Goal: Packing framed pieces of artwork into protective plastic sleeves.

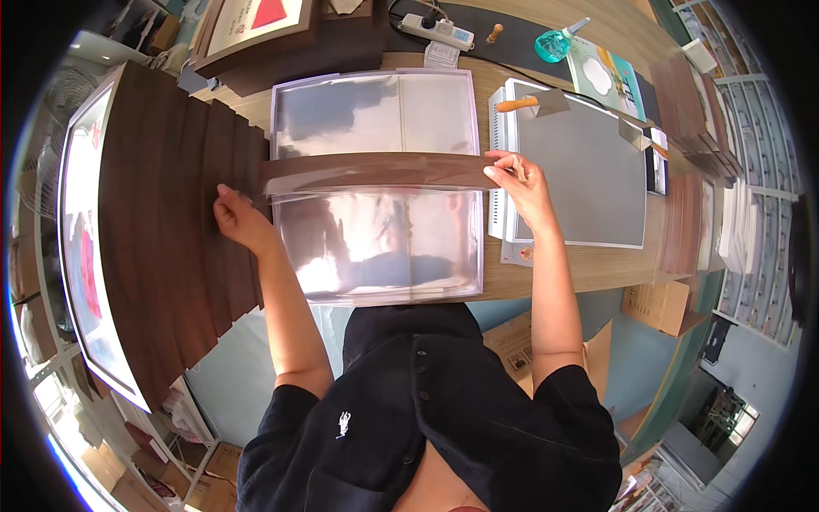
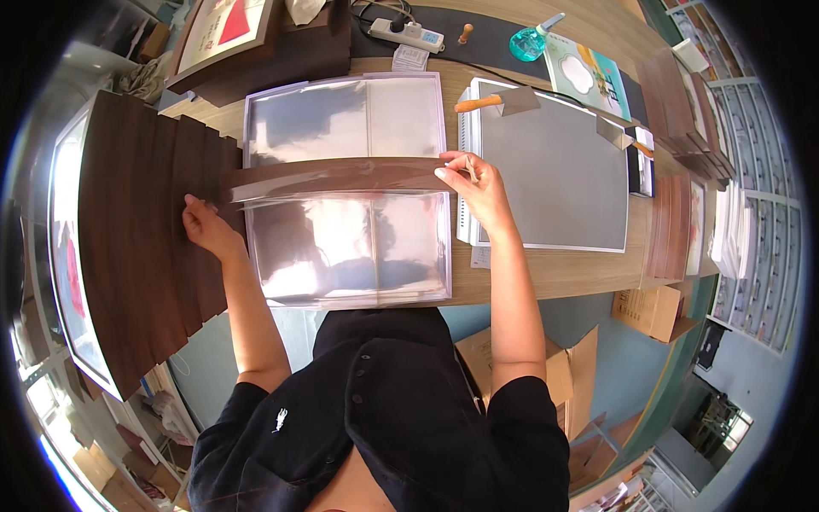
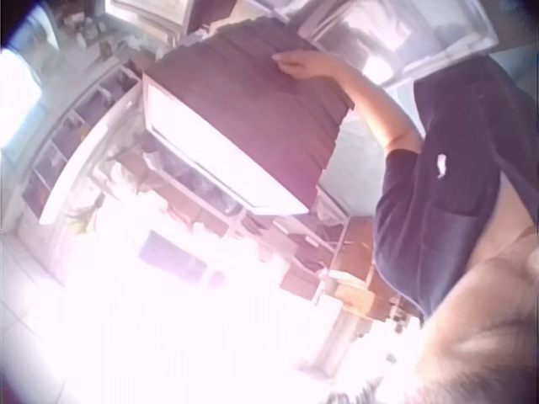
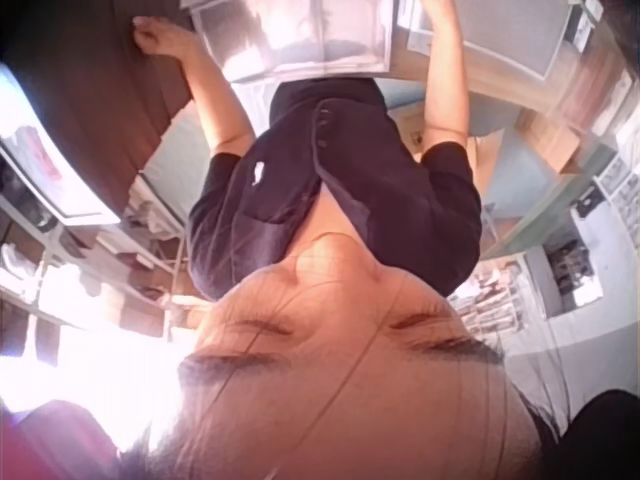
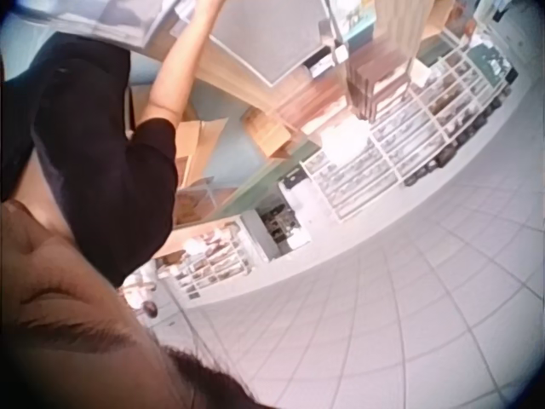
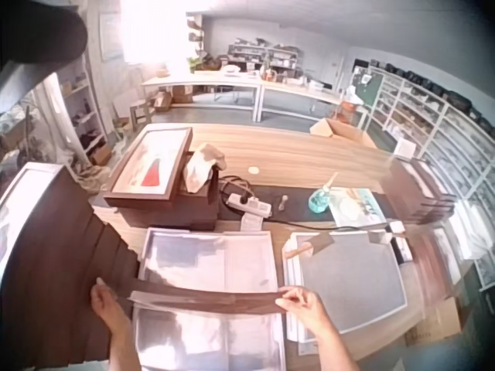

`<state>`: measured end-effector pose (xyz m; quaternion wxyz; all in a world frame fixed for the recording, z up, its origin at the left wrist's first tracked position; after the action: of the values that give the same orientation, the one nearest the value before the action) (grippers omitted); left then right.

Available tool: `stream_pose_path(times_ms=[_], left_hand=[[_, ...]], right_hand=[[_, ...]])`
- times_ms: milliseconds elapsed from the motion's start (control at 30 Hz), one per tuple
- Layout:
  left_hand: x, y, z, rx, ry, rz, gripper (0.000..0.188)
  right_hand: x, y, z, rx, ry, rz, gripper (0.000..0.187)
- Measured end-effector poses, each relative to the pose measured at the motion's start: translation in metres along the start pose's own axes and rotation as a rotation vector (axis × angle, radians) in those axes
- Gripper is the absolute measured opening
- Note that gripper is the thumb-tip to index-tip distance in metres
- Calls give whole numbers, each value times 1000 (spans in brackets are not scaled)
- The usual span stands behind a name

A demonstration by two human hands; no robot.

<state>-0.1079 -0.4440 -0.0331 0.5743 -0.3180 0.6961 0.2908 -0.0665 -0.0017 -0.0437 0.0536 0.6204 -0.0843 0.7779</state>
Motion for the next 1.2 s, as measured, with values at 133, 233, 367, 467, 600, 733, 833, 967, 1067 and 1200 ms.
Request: stream_pose_path(times_ms=[133, 233, 367, 467, 600, 733, 833, 967, 1067, 1200], left_hand=[[6, 7, -3, -29, 74, -77, 24], [-28, 15, 7, -31, 431, -290, 24], [-90, 56, 82, 198, 1092, -627, 41], [-78, 99, 155, 930, 1073, -613, 57], [-53, 108, 185, 1132, 1033, -716, 69], [-52, 107, 183, 1165, 1039, -707, 73], [-53, 104, 184, 1152, 1066, -750, 68], [-52, 102, 183, 1158, 1012, -719, 73], [-53, 105, 185, 1194, 945, -709, 65], [-62, 109, 179, 1188, 905, -621, 52]], right_hand=[[3, -1, -6, 14, -27, 6, 15], [2, -1, -4, 10, -7, 34, 15], [-1, -2, -4, 1, -5, 21, 14], [0, -3, -4, -7, -9, 12, 14], [1, -3, -6, -1, -51, 85, 15], [21, 1, -16, 32, -89, 155, 10], [76, 25, -41, -52, -342, 423, 13], [73, 101, -128, 203, -558, 824, 13], [2, 127, -207, 346, -507, 1071, 17], [-74, 130, -270, 452, -316, 1342, 24]])
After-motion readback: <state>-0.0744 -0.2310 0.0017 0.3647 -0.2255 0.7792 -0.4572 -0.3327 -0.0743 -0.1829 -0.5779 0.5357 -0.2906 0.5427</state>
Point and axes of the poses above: each hand's wrist, its own z-axis away from the middle knuckle, its own y-axis out of the palm, x = y × z, the point moved 8 cm from there along -z, towards the middle knuckle, and after that the axes turned 5 degrees about -x, right-handed, at the moved point
